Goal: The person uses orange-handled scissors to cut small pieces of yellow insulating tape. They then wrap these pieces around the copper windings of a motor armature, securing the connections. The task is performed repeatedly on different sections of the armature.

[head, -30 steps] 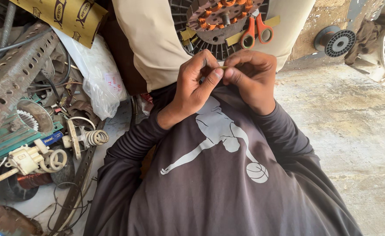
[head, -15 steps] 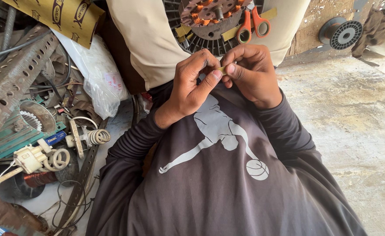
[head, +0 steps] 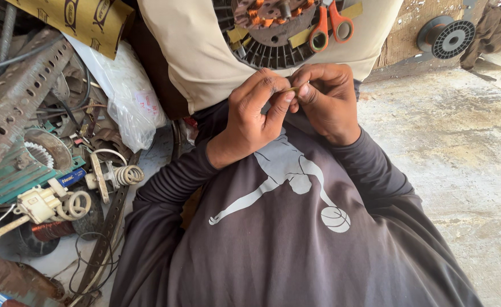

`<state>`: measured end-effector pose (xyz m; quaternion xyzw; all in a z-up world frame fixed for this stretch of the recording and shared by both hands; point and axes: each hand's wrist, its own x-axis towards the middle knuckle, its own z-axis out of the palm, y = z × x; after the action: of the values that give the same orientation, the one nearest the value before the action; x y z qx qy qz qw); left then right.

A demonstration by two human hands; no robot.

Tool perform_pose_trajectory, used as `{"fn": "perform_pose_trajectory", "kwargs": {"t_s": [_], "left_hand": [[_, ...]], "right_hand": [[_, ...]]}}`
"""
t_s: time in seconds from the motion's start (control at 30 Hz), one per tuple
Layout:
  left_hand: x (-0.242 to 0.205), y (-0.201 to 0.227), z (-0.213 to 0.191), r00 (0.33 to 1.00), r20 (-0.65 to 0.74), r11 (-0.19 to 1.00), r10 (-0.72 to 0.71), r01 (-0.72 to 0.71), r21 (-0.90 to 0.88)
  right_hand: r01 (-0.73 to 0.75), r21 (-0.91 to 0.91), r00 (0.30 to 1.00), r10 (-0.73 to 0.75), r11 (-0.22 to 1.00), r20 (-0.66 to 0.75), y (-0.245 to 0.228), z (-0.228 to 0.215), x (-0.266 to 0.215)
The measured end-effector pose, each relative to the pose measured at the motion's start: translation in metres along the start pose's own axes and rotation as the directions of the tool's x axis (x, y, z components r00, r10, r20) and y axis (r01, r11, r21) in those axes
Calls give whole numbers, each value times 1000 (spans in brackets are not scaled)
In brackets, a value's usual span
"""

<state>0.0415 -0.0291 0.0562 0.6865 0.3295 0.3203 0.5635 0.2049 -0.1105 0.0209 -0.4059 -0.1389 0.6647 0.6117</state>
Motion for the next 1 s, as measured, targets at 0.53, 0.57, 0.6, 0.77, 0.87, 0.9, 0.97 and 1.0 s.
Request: {"fn": "perform_pose_trajectory", "kwargs": {"t_s": [0.53, 0.57, 0.6, 0.77, 0.87, 0.9, 0.97, 1.0], "left_hand": [[7, 10, -9, 998, 62, 1000, 28, -28, 6], [8, 10, -10, 997, 79, 1000, 15, -14, -14], [8, 10, -11, 996, 82, 1000, 22, -21, -18], [11, 8, -6, 999, 44, 1000, 21, -21, -14], [10, 9, -4, 997, 4, 990, -74, 74, -119], [10, 8, -4, 993, 19, 974, -114, 116, -194], [7, 6, -1, 978, 60, 916, -201, 210, -341], [5, 5, 1, 984, 42, 934, -172, 177, -312]], "right_hand": [[88, -204, 994, -99, 975, -46, -6, 18, -13], [87, -208, 994, -99, 974, -48, -5, 19, -13], [106, -220, 992, -120, 970, -50, -4, 20, -15], [123, -161, 987, -138, 979, -86, -3, 22, -13], [16, -2, 1000, -16, 1000, -9, -13, 15, -4], [-5, 38, 1000, 4, 999, 29, -17, 12, 0], [-62, 112, 994, 51, 992, 100, -22, 6, 3], [-58, 91, 994, 50, 994, 95, -22, 4, 2]]}}
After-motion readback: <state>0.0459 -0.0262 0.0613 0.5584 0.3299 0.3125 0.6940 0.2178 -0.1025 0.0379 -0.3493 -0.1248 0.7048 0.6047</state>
